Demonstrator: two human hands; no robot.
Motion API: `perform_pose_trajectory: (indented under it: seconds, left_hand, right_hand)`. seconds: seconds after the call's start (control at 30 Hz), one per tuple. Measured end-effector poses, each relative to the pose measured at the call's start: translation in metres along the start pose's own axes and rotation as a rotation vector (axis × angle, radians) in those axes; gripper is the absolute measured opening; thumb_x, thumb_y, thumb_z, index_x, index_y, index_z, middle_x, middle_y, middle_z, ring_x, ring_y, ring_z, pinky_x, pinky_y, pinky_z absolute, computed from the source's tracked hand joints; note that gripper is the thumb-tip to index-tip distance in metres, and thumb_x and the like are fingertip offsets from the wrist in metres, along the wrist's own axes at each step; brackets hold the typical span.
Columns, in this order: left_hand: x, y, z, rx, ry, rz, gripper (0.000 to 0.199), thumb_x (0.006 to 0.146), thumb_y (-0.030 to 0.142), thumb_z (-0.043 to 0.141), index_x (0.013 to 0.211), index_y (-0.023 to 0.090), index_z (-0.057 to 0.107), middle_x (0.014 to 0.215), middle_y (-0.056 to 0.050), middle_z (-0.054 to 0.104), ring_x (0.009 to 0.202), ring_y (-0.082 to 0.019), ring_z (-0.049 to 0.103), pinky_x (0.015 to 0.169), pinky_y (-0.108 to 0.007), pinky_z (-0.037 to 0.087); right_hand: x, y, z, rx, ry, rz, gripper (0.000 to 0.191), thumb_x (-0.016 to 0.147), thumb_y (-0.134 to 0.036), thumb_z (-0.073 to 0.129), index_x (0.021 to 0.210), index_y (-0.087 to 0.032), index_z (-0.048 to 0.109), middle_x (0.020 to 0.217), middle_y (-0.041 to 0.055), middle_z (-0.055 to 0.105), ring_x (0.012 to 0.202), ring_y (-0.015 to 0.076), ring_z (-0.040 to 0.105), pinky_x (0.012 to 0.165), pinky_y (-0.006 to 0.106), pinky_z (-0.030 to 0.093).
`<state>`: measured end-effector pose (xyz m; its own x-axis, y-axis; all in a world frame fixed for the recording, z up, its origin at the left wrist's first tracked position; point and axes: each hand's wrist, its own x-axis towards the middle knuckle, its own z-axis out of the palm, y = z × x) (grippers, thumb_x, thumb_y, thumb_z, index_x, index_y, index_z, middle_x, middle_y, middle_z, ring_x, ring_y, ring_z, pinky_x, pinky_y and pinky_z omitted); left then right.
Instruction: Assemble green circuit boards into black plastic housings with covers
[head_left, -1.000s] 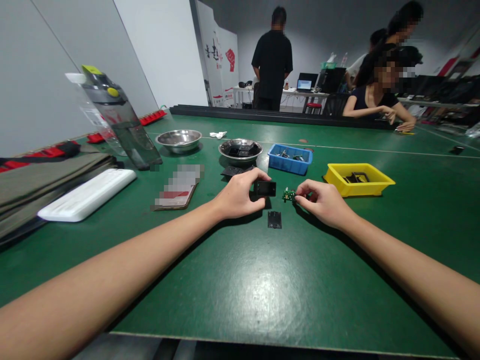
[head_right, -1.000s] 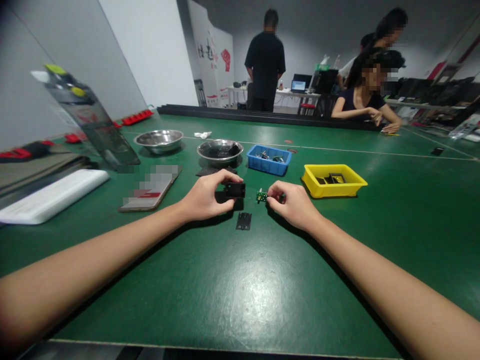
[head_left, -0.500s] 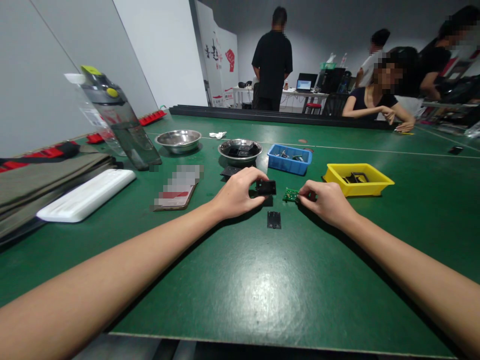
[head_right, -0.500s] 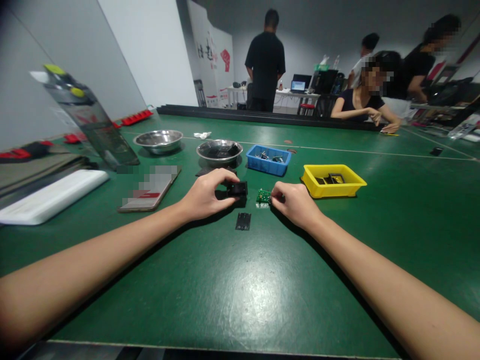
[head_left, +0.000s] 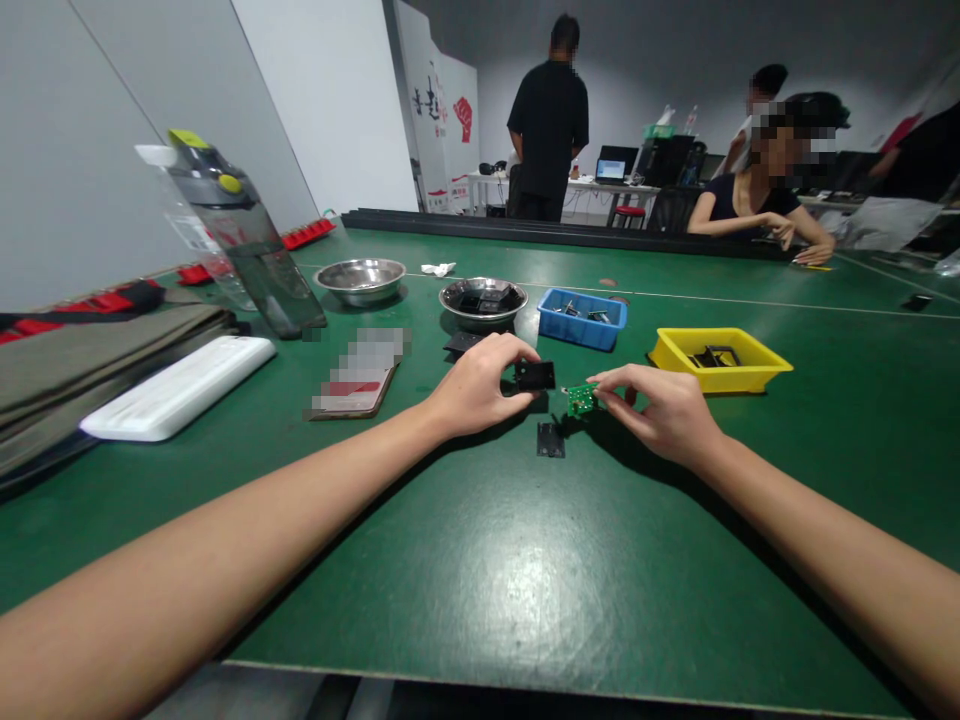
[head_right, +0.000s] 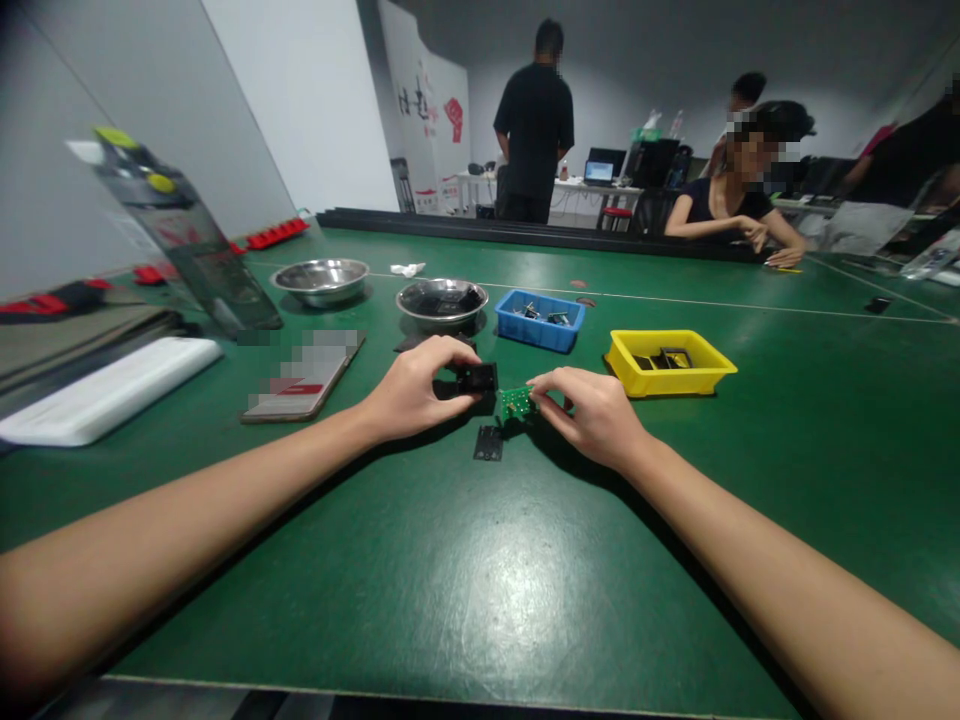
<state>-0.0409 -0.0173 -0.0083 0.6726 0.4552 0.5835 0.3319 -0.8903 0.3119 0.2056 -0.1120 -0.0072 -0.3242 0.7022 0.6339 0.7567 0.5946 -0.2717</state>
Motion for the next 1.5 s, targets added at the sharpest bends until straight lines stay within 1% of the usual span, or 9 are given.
perform_pose_trajectory:
  seconds: [0.1,0.2,0.33,0.57,0.8,0.97,1.2,1.37,1.5]
  left_hand:
    - [0.0,0.0,0.0,0.02,-0.021,0.028,0.023,0.081,0.02,0.068,0.103,0.016,0.061,0.102,-0.007,0.068,0.092,-0.021,0.062,0.084,-0.036,0.052]
    - [0.0,0.001,-0.001,0.037,-0.042,0.077,0.025,0.081,0.02,0.067,0.104,0.017,0.061,0.104,-0.008,0.069,0.096,-0.022,0.062,0.086,-0.037,0.052]
    - [0.0,0.003,-0.003,0.054,-0.057,0.123,0.026,0.081,0.021,0.066,0.106,0.017,0.061,0.106,-0.01,0.069,0.1,-0.024,0.063,0.089,-0.039,0.052]
    - [0.001,0.008,-0.005,0.12,-0.1,0.182,0.025,0.083,0.027,0.066,0.105,0.015,0.06,0.103,-0.011,0.069,0.096,-0.023,0.064,0.084,-0.035,0.05]
    - [0.001,0.013,-0.005,0.188,-0.119,0.212,0.024,0.083,0.027,0.065,0.104,0.016,0.06,0.101,-0.01,0.068,0.092,-0.023,0.063,0.08,-0.034,0.048]
    - [0.001,0.016,-0.004,0.246,-0.135,0.229,0.027,0.079,0.025,0.067,0.104,0.016,0.06,0.1,-0.009,0.068,0.091,-0.024,0.062,0.079,-0.034,0.047]
    - [0.0,0.018,-0.002,0.314,-0.116,0.272,0.026,0.083,0.028,0.067,0.104,0.015,0.061,0.1,-0.009,0.068,0.09,-0.023,0.061,0.078,-0.034,0.045]
    - [0.0,0.018,-0.003,0.314,-0.1,0.3,0.028,0.081,0.028,0.069,0.104,0.014,0.062,0.1,-0.01,0.069,0.09,-0.024,0.062,0.077,-0.034,0.046]
    - [0.001,0.019,-0.002,0.293,-0.104,0.288,0.028,0.083,0.028,0.068,0.106,0.015,0.06,0.099,-0.009,0.069,0.09,-0.023,0.062,0.079,-0.034,0.046]
  right_hand:
    - [0.001,-0.007,0.001,0.03,0.046,-0.07,0.012,0.092,-0.021,0.058,0.085,-0.022,0.067,0.09,0.0059,0.079,0.067,0.0156,0.07,0.059,0.028,0.051]
    - [0.003,-0.012,0.004,0.037,0.096,-0.131,0.014,0.093,-0.019,0.057,0.085,-0.021,0.068,0.082,0.0056,0.077,0.07,0.0163,0.07,0.061,0.028,0.053]
    - [0.005,-0.017,0.008,-0.011,0.128,-0.112,0.017,0.093,-0.02,0.056,0.082,-0.022,0.069,0.073,0.0038,0.074,0.061,0.0147,0.065,0.059,0.028,0.051]
    - [0.008,-0.019,0.017,-0.068,0.155,-0.129,0.016,0.091,-0.019,0.056,0.081,-0.021,0.068,0.068,0.0027,0.072,0.055,0.0131,0.061,0.055,0.025,0.048]
    - [0.01,-0.022,0.023,-0.13,0.153,-0.065,0.016,0.09,-0.021,0.057,0.078,-0.021,0.067,0.064,0.0017,0.07,0.053,0.0131,0.06,0.054,0.025,0.048]
    - [0.011,-0.023,0.026,-0.123,0.136,-0.096,0.018,0.09,-0.02,0.055,0.075,-0.021,0.065,0.064,0.0023,0.069,0.054,0.0131,0.059,0.055,0.025,0.047]
    - [0.012,-0.023,0.027,-0.157,0.114,-0.129,0.015,0.09,-0.017,0.055,0.079,-0.021,0.064,0.067,0.003,0.067,0.059,0.0146,0.061,0.06,0.026,0.046]
    - [0.012,-0.023,0.025,-0.15,0.11,-0.153,0.013,0.092,-0.019,0.055,0.083,-0.02,0.065,0.071,0.0044,0.069,0.062,0.0156,0.062,0.062,0.026,0.047]
    - [0.012,-0.021,0.026,-0.207,0.104,-0.154,0.017,0.092,-0.019,0.054,0.078,-0.02,0.065,0.068,0.0046,0.068,0.061,0.0155,0.062,0.061,0.026,0.046]
